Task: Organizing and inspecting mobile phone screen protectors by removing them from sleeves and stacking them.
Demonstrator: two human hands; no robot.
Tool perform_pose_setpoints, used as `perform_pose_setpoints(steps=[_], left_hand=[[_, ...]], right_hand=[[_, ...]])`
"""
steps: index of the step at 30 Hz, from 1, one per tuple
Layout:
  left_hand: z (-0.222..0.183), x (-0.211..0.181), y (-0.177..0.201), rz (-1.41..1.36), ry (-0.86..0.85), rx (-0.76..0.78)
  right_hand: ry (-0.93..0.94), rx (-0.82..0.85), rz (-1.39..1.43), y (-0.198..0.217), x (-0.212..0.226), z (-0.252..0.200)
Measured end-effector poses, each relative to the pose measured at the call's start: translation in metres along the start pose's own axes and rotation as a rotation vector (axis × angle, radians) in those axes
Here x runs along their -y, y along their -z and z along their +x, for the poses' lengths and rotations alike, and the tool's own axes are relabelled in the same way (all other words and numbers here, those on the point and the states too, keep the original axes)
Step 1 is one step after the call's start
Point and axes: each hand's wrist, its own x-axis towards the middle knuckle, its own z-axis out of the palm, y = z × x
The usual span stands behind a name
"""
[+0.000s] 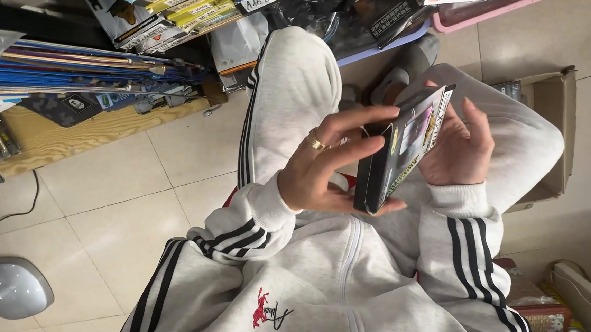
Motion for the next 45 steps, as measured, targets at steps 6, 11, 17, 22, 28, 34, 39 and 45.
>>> perform_pose_setpoints(steps=[6, 11, 17, 22, 28, 34, 39, 45], left_hand=[[0.013, -0.012, -0.001, -0.147, -0.1, -0.256], [0.01, -0.006, 0.011, -0.224, -0.087, -0.615], [0.011, 0.012, 0.054, -0.482, 0.171, -0.986], [-0.017, 0.07, 0.035, -0.734, 0.345, -0.668], [-0.046, 0.104, -0.023, -0.426, 0.853, -0.096], [-0.046, 0.115, -0.048, -0.5, 0.655, -0.029], [-0.057, 0.119, -0.046, -0.94, 1.182, -0.145], [-0.052, 0.113, -0.056, -0.904, 1.213, -0.185]], right_hand=[[0.061, -0.025, -0.174, 0.012, -0.003, 0.002], [0.043, -0.218, -0.378, 0.016, -0.002, 0.004], [0.157, -0.376, -0.216, 0.012, 0.004, 0.007], [0.189, -0.33, -0.137, 0.028, 0.006, 0.01], [0.343, -0.264, -0.316, 0.016, -0.007, 0.009], [0.741, -0.063, -0.713, 0.017, -0.021, 0.007], [0.994, 0.216, -1.431, 0.016, -0.024, 0.004], [0.909, 0.422, -1.692, 0.007, -0.045, 0.01]])
